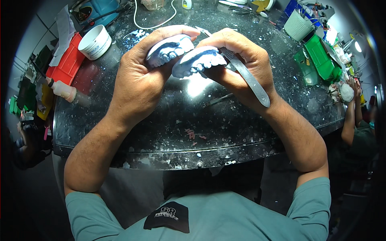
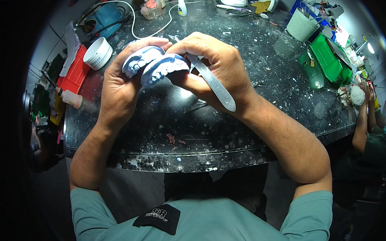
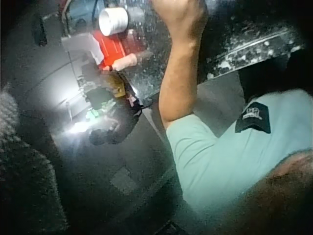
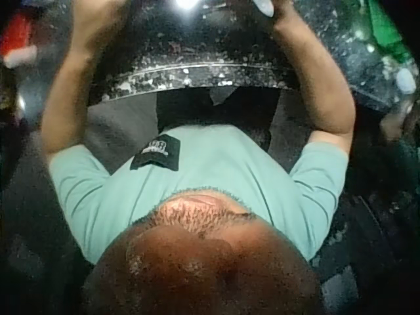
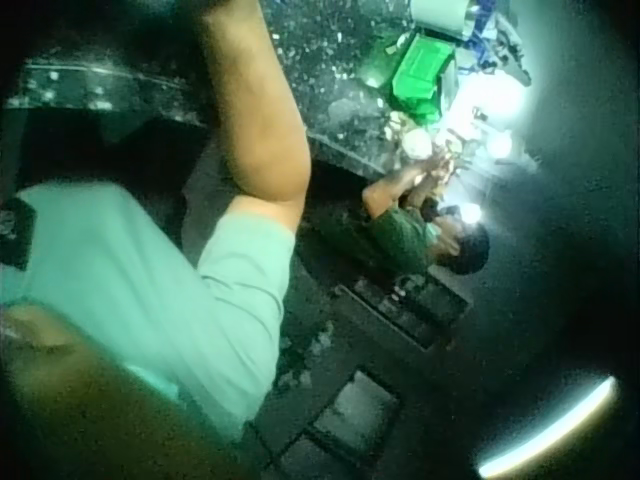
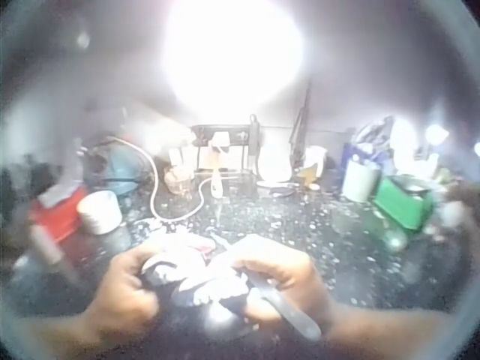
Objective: Using a tool to scrape or refine the edges of blue and white dental impression models.
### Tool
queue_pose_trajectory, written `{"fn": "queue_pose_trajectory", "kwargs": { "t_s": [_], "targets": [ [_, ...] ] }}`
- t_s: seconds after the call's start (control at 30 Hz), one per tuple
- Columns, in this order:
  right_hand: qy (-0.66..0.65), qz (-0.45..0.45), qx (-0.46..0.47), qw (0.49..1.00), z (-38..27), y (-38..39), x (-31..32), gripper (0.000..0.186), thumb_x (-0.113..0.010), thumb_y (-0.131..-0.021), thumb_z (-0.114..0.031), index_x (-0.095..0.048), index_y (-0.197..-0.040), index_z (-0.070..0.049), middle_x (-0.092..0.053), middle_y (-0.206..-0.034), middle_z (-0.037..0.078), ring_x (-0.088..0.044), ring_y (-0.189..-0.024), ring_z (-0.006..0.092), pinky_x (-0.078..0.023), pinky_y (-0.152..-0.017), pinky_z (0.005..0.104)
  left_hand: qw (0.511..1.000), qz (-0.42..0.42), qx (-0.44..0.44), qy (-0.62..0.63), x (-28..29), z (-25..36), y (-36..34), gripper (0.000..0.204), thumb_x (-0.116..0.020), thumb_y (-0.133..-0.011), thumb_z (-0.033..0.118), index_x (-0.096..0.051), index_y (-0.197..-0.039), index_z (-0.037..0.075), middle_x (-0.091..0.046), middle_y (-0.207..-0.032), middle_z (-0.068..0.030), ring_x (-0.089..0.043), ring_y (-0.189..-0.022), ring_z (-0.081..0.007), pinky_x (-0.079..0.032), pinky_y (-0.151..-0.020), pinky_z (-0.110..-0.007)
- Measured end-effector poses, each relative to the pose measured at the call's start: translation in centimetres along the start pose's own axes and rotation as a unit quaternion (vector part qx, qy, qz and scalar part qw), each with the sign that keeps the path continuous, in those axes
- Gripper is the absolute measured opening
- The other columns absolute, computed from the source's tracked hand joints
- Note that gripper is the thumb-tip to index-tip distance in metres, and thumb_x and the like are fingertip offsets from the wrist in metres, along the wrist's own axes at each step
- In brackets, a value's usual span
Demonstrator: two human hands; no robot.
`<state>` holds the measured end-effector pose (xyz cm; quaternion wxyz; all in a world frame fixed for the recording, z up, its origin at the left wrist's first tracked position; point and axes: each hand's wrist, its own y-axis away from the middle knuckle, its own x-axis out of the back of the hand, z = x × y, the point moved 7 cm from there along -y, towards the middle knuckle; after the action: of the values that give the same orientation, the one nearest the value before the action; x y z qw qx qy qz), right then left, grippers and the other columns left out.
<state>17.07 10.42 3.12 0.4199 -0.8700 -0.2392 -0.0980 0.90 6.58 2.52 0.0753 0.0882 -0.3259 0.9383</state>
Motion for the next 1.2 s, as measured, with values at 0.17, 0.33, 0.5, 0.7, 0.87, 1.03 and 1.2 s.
{"fn": "queue_pose_trajectory", "kwargs": {
  "t_s": [0.17, 0.33, 0.5, 0.7, 0.87, 1.03, 1.2],
  "targets": [
    [0.020, 0.000, 0.037, 0.999, -0.12, -0.12, 0.04, 0.026, -0.080, -0.079, -0.012, -0.072, -0.102, -0.004, -0.071, -0.096, 0.008, -0.069, -0.087, 0.0165, -0.055, -0.078, 0.0277, 1.000, 0.003, 0.021, 0.006, -0.10, 0.03, 0.06, 0.033, -0.062, -0.093, 0.000, -0.063, -0.126, 0.002, -0.065, -0.126, -0.0116, -0.060, -0.121, -0.0201, -0.044, -0.108, -0.035],
    [0.028, 0.001, 0.046, 0.999, -0.31, -0.10, 0.09, 0.025, -0.080, -0.078, -0.012, -0.072, -0.101, -0.004, -0.070, -0.094, 0.008, -0.069, -0.086, 0.0163, -0.056, -0.077, 0.0278, 0.999, 0.006, 0.036, 0.001, -0.10, 0.04, 0.12, 0.034, -0.061, -0.093, 0.000, -0.063, -0.126, 0.002, -0.065, -0.127, -0.0112, -0.060, -0.121, -0.0193, -0.045, -0.107, -0.034],
    [0.036, 0.003, 0.057, 0.998, -0.33, -0.15, -0.03, 0.025, -0.081, -0.078, -0.012, -0.072, -0.100, -0.004, -0.070, -0.092, 0.007, -0.069, -0.083, 0.0160, -0.056, -0.075, 0.0279, 0.999, -0.006, 0.041, -0.011, -0.07, 0.02, 0.18, 0.034, -0.061, -0.092, -0.002, -0.064, -0.126, 0.002, -0.065, -0.126, -0.0104, -0.060, -0.119, -0.0183, -0.045, -0.105, -0.032],
    [0.040, 0.001, 0.061, 0.997, -0.40, -0.23, 0.02, 0.026, -0.081, -0.077, -0.012, -0.072, -0.100, -0.004, -0.070, -0.092, 0.007, -0.069, -0.082, 0.0160, -0.056, -0.074, 0.0278, 0.998, -0.005, 0.052, -0.023, -0.08, 0.20, 0.10, 0.036, -0.059, -0.091, -0.004, -0.064, -0.126, 0.002, -0.066, -0.125, -0.0103, -0.061, -0.119, -0.0184, -0.046, -0.105, -0.033],
    [0.041, 0.002, 0.062, 0.997, -0.40, -0.18, -0.02, 0.027, -0.081, -0.076, -0.011, -0.072, -0.100, -0.004, -0.070, -0.092, 0.008, -0.069, -0.081, 0.0167, -0.056, -0.074, 0.0282, 0.999, 0.000, 0.049, -0.019, -0.08, 0.33, 0.10, 0.039, -0.057, -0.088, -0.007, -0.064, -0.126, 0.002, -0.066, -0.124, -0.0108, -0.061, -0.119, -0.0186, -0.045, -0.105, -0.032],
    [0.048, -0.001, 0.061, 0.997, -0.46, -0.19, 0.02, 0.027, -0.081, -0.075, -0.010, -0.072, -0.100, -0.004, -0.070, -0.092, 0.008, -0.069, -0.081, 0.0178, -0.056, -0.074, 0.0286, 0.998, 0.001, 0.056, -0.041, -0.01, 0.16, 0.18, 0.041, -0.055, -0.086, -0.008, -0.065, -0.125, 0.001, -0.066, -0.124, -0.0110, -0.061, -0.119, -0.0187, -0.045, -0.105, -0.032],
    [0.050, -0.005, 0.067, 0.996, -0.66, -0.22, 0.02, 0.027, -0.080, -0.073, -0.009, -0.072, -0.099, -0.004, -0.069, -0.092, 0.008, -0.069, -0.083, 0.0185, -0.055, -0.076, 0.0282, 0.997, 0.000, 0.067, -0.030, -0.05, 0.07, 0.18, 0.038, -0.058, -0.087, -0.007, -0.066, -0.123, 0.001, -0.067, -0.123, -0.0106, -0.062, -0.116, -0.0186, -0.047, -0.104, -0.032]
  ]
}}
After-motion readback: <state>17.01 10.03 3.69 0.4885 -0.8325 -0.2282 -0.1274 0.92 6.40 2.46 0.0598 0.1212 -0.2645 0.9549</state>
